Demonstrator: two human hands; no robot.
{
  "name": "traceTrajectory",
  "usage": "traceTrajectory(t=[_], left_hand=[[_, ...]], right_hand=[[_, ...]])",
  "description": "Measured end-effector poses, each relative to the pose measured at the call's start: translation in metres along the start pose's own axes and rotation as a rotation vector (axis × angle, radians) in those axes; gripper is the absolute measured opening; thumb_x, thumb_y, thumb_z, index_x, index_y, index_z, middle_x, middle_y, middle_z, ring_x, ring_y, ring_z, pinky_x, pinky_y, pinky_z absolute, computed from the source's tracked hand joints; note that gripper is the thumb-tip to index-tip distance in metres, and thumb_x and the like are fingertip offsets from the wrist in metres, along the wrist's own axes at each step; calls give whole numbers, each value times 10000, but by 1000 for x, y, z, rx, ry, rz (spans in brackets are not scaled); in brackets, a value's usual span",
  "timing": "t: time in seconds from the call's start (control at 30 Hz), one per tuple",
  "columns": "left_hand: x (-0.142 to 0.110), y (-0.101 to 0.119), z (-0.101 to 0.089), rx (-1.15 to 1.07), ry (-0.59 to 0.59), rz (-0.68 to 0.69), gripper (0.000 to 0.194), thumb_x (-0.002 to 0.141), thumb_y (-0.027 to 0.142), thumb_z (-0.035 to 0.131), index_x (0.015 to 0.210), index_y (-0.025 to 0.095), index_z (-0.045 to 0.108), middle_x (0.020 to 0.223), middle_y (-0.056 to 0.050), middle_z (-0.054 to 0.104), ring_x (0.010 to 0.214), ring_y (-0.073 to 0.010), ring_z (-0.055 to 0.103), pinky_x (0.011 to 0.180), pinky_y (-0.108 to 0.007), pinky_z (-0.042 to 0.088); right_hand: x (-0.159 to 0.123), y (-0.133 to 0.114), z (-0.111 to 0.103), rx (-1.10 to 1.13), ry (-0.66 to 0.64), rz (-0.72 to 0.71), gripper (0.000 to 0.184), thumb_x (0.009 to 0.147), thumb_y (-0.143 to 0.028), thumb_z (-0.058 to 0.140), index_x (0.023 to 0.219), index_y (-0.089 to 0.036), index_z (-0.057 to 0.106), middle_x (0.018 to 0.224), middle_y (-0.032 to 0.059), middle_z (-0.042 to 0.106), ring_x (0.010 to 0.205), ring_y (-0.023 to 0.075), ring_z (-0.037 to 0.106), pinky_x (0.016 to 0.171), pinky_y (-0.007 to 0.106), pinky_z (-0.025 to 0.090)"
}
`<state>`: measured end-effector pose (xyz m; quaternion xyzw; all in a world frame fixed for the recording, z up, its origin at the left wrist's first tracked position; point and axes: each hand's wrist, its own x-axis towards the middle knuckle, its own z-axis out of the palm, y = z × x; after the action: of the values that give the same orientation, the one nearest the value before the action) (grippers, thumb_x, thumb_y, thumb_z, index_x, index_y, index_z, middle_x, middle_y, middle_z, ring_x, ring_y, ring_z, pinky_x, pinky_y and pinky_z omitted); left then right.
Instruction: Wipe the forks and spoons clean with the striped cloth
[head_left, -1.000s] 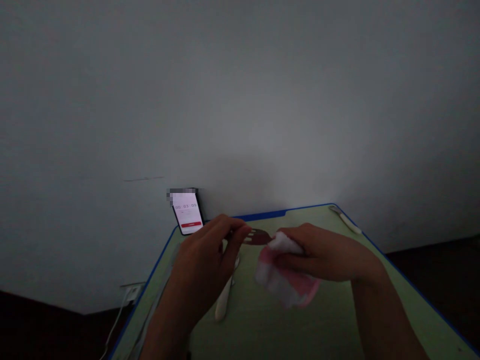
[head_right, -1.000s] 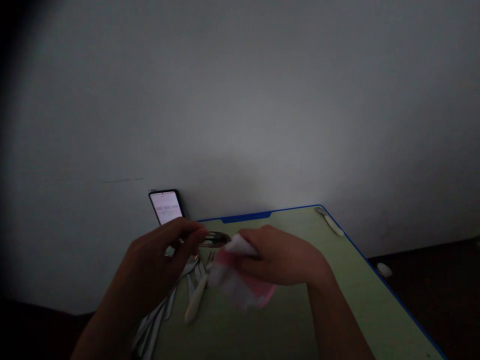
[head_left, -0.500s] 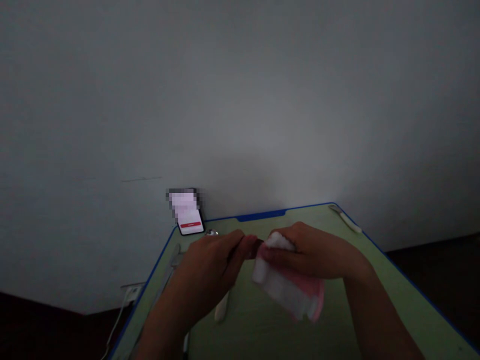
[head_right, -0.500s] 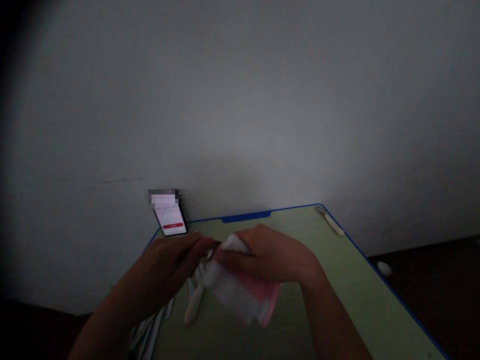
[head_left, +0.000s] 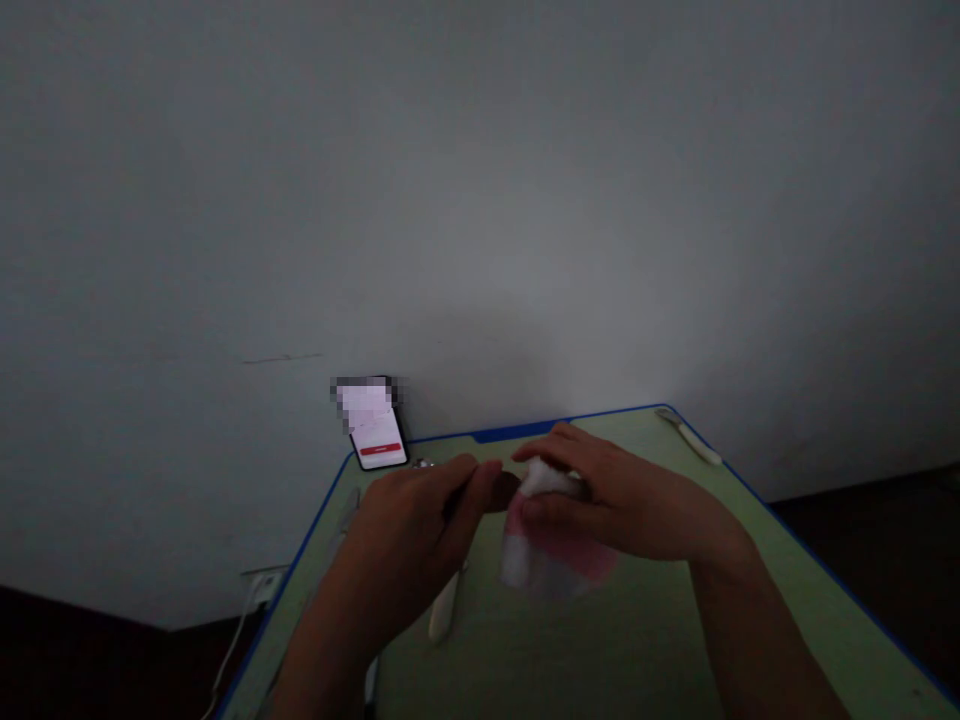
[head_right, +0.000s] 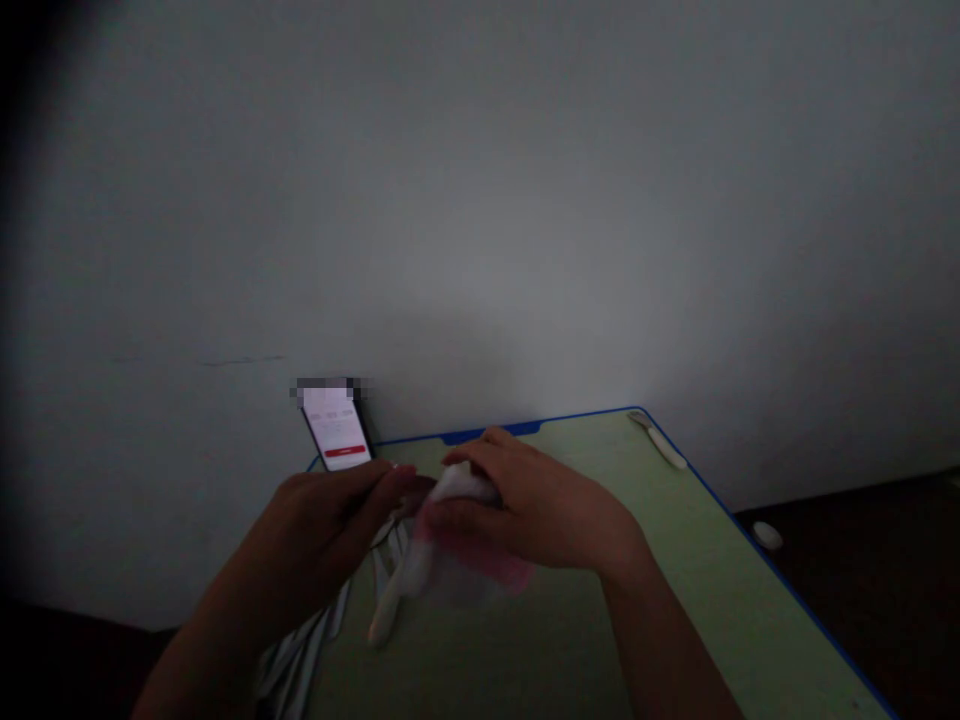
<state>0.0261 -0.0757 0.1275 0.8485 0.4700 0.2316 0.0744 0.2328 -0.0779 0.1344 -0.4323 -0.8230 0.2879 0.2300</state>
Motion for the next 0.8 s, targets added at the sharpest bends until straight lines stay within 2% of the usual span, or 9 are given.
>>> traceTrajectory(t=[0.07,0.2,0.33,0.43,0.5,0.57,0.67,0.8], left_hand=[[-1,0,-1,-33,33,-46,318,902,351,391,770,204,641,657,16,681,561,-115,612,529,-217,398],[-1,1,-2,-49,96,-65,300,895,345,411,777,212,652,660,23,692,553,-113,621,530,-213,410],[0,4,0,-14,153,-36,317,894,332,409,710,190,623,551,24,635,446,-97,550,473,-207,370],[1,4,0,34,173,-50,337,897,350,388,717,181,619,538,14,619,450,-107,548,464,-212,360],[2,3,0,76,175,-59,350,896,365,378,722,178,617,539,8,613,462,-116,552,469,-218,357],[2,3,1,88,166,-59,352,898,370,372,729,180,616,560,4,620,478,-118,556,485,-223,361],[2,4,0,66,158,-60,343,899,366,373,740,181,615,588,1,630,500,-118,560,512,-227,373],[0,6,-2,20,196,-48,329,900,335,384,692,167,576,538,13,586,465,-104,531,485,-221,351]], right_hand=[[0,3,-1,30,72,12,373,790,-441,566,1080,-208,536,1008,42,575,859,144,543,745,267,427],[0,4,-4,34,156,-93,153,830,-292,545,936,-201,607,899,10,625,816,122,562,724,238,420],[1,-6,-5,1,206,-152,224,894,-221,427,1017,-216,614,980,14,642,881,117,564,795,244,399],[0,-11,-5,-3,91,-118,280,922,-260,355,1041,-218,606,995,15,653,856,121,573,767,247,398],[0,-12,-4,-34,-49,-78,298,923,-295,344,1008,-202,614,903,19,668,754,120,576,672,235,392],[0,-10,-2,-97,-129,-33,320,915,-345,352,926,-178,625,785,24,659,657,115,556,586,227,357],[2,-7,0,-165,-134,3,363,891,-428,376,794,-161,601,653,9,602,575,102,508,524,227,301],[3,-7,-1,-107,-66,-15,325,853,-457,448,779,-170,580,633,-21,565,550,84,459,507,214,284]])
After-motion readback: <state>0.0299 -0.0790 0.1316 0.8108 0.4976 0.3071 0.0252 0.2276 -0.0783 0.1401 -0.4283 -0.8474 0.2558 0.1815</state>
